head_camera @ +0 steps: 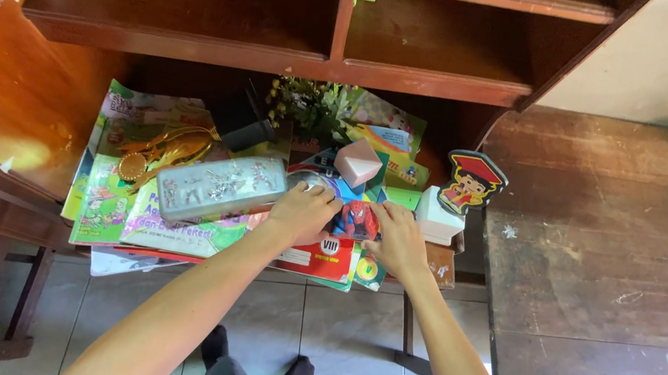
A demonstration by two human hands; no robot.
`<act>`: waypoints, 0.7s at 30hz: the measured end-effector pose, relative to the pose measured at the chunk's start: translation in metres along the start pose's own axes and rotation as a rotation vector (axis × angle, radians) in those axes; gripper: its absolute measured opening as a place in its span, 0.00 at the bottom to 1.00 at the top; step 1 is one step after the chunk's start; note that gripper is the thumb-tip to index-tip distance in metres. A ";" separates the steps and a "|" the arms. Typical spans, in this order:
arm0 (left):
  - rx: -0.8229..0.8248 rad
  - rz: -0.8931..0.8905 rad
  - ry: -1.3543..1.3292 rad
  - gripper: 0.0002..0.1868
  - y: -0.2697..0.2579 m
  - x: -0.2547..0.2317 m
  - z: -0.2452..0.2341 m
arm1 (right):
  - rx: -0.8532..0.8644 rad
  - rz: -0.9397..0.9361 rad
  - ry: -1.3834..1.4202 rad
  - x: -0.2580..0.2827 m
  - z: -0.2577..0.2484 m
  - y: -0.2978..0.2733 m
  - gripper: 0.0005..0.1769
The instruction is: Organize stationery and books on a wooden desk and shelf.
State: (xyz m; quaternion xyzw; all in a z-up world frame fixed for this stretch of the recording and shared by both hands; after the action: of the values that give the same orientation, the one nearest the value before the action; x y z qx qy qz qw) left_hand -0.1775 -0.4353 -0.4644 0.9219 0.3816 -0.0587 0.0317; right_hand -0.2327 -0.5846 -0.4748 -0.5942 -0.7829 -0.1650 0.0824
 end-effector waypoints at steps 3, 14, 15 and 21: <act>-0.031 -0.069 -0.010 0.34 -0.009 -0.009 -0.016 | -0.021 -0.040 -0.018 0.005 -0.008 0.003 0.47; -0.140 -0.161 -0.083 0.35 -0.011 -0.013 -0.012 | 0.070 -0.031 -0.163 0.017 -0.011 0.012 0.46; -0.123 -0.164 -0.162 0.33 -0.012 -0.010 -0.009 | 0.059 -0.032 -0.166 0.017 -0.010 0.011 0.45; -0.215 -0.138 -0.165 0.44 -0.015 -0.008 -0.014 | 0.031 -0.025 -0.152 0.022 -0.015 0.006 0.43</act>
State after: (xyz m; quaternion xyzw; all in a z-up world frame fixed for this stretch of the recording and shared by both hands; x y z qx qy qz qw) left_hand -0.1927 -0.4287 -0.4500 0.8769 0.4441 -0.0950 0.1575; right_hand -0.2340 -0.5681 -0.4528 -0.5937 -0.7968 -0.1085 0.0297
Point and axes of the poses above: each hand's wrist, its own y-axis towards the middle knuckle, its own z-axis out of the palm, x = y × z, the point moved 8 cm from there along y, towards the middle knuckle, and after that the axes turned 10 degrees about -z, right-handed, at the moved point
